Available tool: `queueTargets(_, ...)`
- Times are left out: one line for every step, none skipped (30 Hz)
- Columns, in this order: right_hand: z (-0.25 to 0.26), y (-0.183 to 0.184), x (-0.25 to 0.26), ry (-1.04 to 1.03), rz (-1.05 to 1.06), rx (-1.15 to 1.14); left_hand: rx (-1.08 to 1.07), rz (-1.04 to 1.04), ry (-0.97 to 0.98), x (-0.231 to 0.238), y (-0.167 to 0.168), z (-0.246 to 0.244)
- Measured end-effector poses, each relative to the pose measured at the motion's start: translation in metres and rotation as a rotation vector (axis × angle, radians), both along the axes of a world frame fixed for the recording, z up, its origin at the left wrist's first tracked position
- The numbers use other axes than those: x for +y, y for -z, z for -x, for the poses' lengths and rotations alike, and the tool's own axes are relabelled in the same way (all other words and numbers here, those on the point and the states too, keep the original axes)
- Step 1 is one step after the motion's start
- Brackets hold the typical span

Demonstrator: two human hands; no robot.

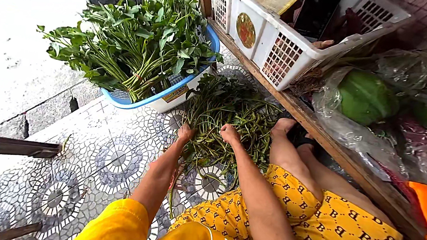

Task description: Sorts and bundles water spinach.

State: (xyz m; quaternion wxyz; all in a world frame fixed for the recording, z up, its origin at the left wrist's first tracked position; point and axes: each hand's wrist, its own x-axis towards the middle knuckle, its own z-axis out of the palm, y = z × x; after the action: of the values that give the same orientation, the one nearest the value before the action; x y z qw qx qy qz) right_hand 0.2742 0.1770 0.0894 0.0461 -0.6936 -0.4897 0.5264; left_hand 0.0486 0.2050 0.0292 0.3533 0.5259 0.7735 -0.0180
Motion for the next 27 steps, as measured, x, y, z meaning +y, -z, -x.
queueTargets(0.000,-0.001,0.000,-0.008,0.000,-0.006,0.083,0.006,0.050,-0.002,-0.011,-0.007)
queueTargets(-0.002,-0.003,0.000,-0.006,-0.005,-0.012,0.145,0.003,0.081,-0.002,-0.020,-0.014)
queueTargets(-0.003,-0.005,0.000,0.008,-0.016,-0.018,0.174,-0.004,0.092,-0.002,-0.029,-0.019)
queueTargets(-0.005,-0.007,0.000,0.037,-0.031,-0.018,0.173,-0.023,0.085,-0.001,-0.037,-0.023)
queueTargets(-0.006,-0.009,0.000,0.080,-0.051,-0.009,0.133,-0.058,0.069,0.001,-0.044,-0.024)
queueTargets(-0.006,-0.009,0.001,0.134,-0.075,0.016,0.043,-0.117,0.036,0.002,-0.051,-0.025)
queueTargets(-0.006,-0.009,0.003,0.198,-0.097,0.061,-0.088,-0.188,0.001,0.004,-0.059,-0.026)
queueTargets(-0.006,-0.010,0.004,0.267,-0.113,0.124,-0.235,-0.252,-0.023,0.003,-0.066,-0.027)
queueTargets(-0.006,-0.013,0.003,0.335,-0.116,0.210,-0.371,-0.309,-0.032,0.001,-0.071,-0.028)
queueTargets(-0.005,-0.018,0.002,0.384,-0.093,0.317,-0.484,-0.356,-0.049,-0.003,-0.076,-0.031)
queueTargets(-0.005,-0.024,0.002,0.396,-0.039,0.437,-0.567,-0.406,-0.078,-0.009,-0.081,-0.037)
queueTargets(-0.004,-0.029,0.001,0.370,0.016,0.545,-0.626,-0.458,-0.113,-0.018,-0.084,-0.044)
queueTargets(-0.002,-0.030,0.000,0.325,0.064,0.642,-0.686,-0.505,-0.150,-0.029,-0.083,-0.053)
queueTargets(0.001,-0.031,-0.001,0.296,0.093,0.722,-0.755,-0.538,-0.179,-0.042,-0.079,-0.061)
queueTargets(0.004,-0.031,-0.002,0.295,0.110,0.780,-0.819,-0.548,-0.188,-0.057,-0.076,-0.071)
queueTargets(0.007,-0.032,-0.003,0.320,0.119,0.820,-0.872,-0.542,-0.194,-0.073,-0.074,-0.080)
queueTargets(0.010,-0.032,-0.005,0.378,0.120,0.845,-0.911,-0.522,-0.207,-0.090,-0.072,-0.089)
queueTargets(0.014,-0.033,-0.007,0.471,0.108,0.874,-0.932,-0.490,-0.207,-0.106,-0.068,-0.097)
queueTargets(0.019,-0.034,-0.009,0.591,0.074,0.892,-0.937,-0.452,-0.190,-0.120,-0.063,-0.104)
queueTargets(0.024,-0.037,-0.010,0.718,0.039,0.916,-0.945,-0.413,-0.158,-0.131,-0.060,-0.109)
queueTargets(0.028,-0.042,-0.012,0.800,0.007,0.928,-0.968,-0.389,-0.123,-0.136,-0.057,-0.112)
queueTargets(0.031,-0.050,-0.014,0.827,-0.036,0.921,-1.022,-0.381,-0.098,-0.136,-0.057,-0.111)
queueTargets(0.034,-0.061,-0.015,0.809,-0.086,0.905,-1.112,-0.374,-0.085,-0.131,-0.059,-0.108)
queueTargets(0.034,-0.072,-0.015,0.761,-0.145,0.882,-1.224,-0.359,-0.112,-0.123,-0.061,-0.102)
queueTargets(0.033,-0.081,-0.016,0.687,-0.209,0.842,-1.305,-0.358,-0.190,-0.112,-0.066,-0.098)
queueTargets(0.031,-0.088,-0.017,0.600,-0.268,0.790,-1.318,-0.390,-0.294,-0.097,-0.070,-0.095)
queueTargets(0.029,-0.094,-0.019,0.506,-0.334,0.731,-1.300,-0.395,-0.364,-0.079,-0.070,-0.089)
